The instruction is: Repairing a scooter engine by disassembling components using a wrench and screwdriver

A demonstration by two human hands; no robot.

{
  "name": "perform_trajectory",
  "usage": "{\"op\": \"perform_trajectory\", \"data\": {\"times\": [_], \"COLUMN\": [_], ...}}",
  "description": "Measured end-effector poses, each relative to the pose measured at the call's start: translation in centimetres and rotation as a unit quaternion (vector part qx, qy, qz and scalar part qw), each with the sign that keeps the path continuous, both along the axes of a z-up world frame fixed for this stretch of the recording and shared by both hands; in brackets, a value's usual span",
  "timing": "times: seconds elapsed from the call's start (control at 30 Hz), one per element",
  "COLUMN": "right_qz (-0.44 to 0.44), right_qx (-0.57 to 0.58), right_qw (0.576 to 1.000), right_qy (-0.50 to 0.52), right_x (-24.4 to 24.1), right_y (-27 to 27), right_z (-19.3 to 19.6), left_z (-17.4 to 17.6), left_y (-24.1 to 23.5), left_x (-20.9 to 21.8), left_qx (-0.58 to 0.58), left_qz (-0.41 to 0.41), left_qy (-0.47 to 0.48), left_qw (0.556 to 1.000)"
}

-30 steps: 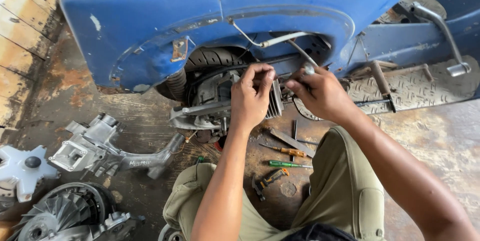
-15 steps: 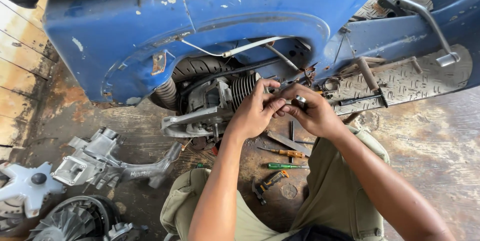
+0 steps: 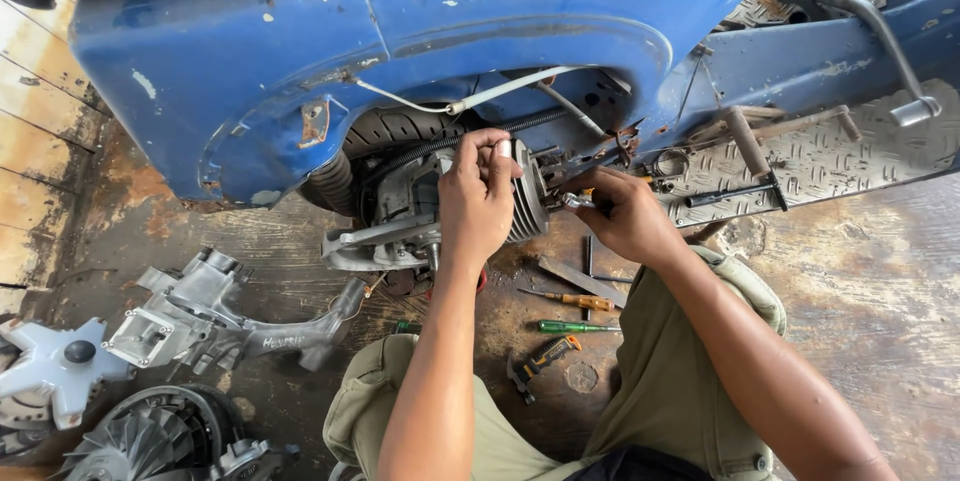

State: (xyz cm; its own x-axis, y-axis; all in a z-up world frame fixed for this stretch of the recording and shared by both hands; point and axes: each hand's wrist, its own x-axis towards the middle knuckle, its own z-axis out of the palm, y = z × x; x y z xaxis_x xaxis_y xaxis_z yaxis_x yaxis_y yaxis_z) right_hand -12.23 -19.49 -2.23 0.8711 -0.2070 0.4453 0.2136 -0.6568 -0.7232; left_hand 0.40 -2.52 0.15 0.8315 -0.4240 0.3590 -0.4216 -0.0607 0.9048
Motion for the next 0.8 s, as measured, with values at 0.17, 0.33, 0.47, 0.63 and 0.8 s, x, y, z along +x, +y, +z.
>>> {"op": "perform_trajectory", "data": {"times": [0.17, 0.33, 0.47, 0.63, 0.8], "right_qz": [-0.003, -0.021, -0.017, -0.019, -0.043], "right_qx": [0.006, -0.001, 0.015, -0.009, -0.020], "right_qw": [1.000, 0.999, 1.000, 0.999, 0.997], "right_qy": [0.012, 0.024, 0.020, 0.026, 0.061], "right_x": [0.3, 0.3, 0.5, 0.7, 1.3], "right_y": [0.1, -0.9, -0.9, -1.1, -0.8], "right_z": [-0.2, -2.7, -2.9, -3.0, -2.7], "left_z": [-0.2, -0.4, -0.4, -0.3, -0.3], "left_y": [0.2, 0.3, 0.3, 0.3, 0.2], "left_x": [0.2, 0.2, 0.2, 0.2, 0.1], "left_qx": [-0.014, -0.022, -0.025, -0.024, -0.023], "left_qz": [0.000, 0.004, 0.003, 0.000, 0.000], "left_qy": [0.003, 0.003, 0.001, 0.004, -0.003], "left_qw": [1.000, 1.000, 1.000, 1.000, 1.000]}}
